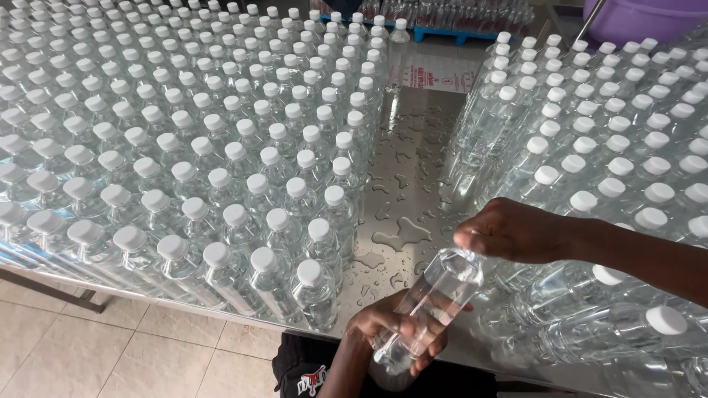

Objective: Manually tightening the screw caps on a large batch of water bottles and organizing them on a table.

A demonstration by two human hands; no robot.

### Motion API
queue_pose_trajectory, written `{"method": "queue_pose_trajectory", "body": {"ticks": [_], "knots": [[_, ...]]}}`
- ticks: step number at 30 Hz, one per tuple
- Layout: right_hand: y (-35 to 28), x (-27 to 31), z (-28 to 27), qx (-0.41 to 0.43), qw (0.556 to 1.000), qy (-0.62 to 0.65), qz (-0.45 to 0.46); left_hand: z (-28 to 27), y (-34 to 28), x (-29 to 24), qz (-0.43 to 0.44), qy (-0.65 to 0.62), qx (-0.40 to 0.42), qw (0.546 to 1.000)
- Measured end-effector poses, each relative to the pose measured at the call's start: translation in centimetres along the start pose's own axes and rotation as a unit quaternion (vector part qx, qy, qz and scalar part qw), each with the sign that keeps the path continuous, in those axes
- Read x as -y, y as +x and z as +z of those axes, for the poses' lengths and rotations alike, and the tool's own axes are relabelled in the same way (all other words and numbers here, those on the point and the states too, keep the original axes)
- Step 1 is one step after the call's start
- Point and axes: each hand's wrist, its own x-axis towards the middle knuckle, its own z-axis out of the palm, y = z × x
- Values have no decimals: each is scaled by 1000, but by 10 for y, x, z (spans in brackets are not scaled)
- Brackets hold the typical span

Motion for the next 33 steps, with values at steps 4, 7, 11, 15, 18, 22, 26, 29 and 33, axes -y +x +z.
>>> {"method": "queue_pose_trajectory", "body": {"ticks": [4,7,11,15,18,22,26,29,33], "knots": [[2,-8,2,4,994,86,67,121,48,-47,96,207,-266,937],[5,0,-2,1,990,44,131,108,42,-44,98,228,-320,914],[6,27,-16,-19,988,-138,71,65,37,-24,101,11,-79,992],[6,49,-27,-106,931,-276,-213,89,68,-19,105,-201,102,969],[8,57,-24,-102,902,-306,-288,66,56,3,32,-312,113,943],[13,72,-19,-77,862,-318,-388,75,71,16,27,-285,86,954],[17,95,-17,-114,839,-293,-444,74,71,23,91,-289,19,953],[17,112,-19,-120,825,-296,-466,71,72,14,88,-275,32,957],[16,120,-8,-142,844,-256,-450,72,70,8,72,-273,46,958]]}}
